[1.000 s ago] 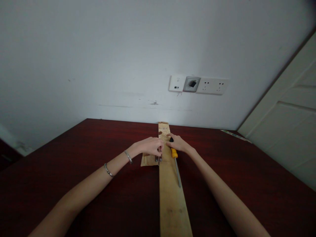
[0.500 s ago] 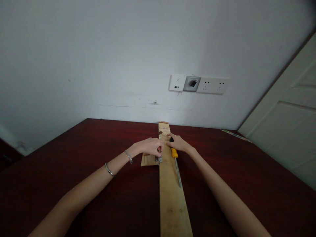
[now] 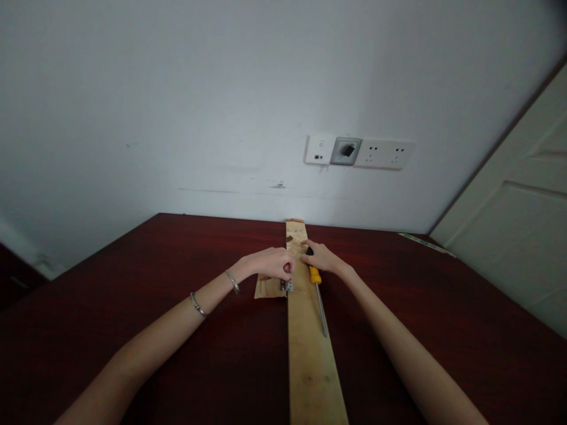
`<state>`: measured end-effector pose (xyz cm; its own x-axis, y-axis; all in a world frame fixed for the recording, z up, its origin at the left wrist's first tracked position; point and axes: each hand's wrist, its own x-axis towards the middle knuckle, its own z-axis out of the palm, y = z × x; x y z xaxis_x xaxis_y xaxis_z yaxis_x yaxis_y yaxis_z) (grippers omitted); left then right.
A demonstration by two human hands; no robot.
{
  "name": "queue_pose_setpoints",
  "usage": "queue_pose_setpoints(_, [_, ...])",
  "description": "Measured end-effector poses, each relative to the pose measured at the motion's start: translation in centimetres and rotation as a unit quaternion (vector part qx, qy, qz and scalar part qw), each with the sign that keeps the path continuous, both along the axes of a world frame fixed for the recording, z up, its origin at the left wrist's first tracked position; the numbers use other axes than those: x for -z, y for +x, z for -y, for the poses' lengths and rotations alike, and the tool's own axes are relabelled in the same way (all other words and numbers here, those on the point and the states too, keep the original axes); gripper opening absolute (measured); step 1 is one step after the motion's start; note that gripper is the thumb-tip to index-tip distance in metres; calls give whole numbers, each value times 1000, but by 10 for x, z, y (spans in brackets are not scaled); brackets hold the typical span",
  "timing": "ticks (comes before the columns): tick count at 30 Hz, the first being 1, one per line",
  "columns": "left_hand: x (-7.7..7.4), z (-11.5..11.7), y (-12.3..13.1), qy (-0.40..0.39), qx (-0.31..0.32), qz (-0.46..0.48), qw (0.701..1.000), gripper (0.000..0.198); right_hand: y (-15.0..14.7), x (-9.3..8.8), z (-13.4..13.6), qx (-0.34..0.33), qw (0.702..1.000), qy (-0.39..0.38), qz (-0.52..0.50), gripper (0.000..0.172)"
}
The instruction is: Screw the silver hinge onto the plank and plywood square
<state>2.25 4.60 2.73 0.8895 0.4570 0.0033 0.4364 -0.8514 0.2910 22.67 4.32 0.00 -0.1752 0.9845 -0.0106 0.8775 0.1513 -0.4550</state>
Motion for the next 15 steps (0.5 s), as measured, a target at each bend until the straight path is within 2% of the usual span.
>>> queue_pose_setpoints(7, [-2,0,0,-15,6,14,1000,5,-1,-3,2,-9,1000,4,-8,55])
queue_pose_setpoints(15, [-3,-2,-2,6,12,22,1000,1,-2,-5,3,-4,1000,-4,-10,55])
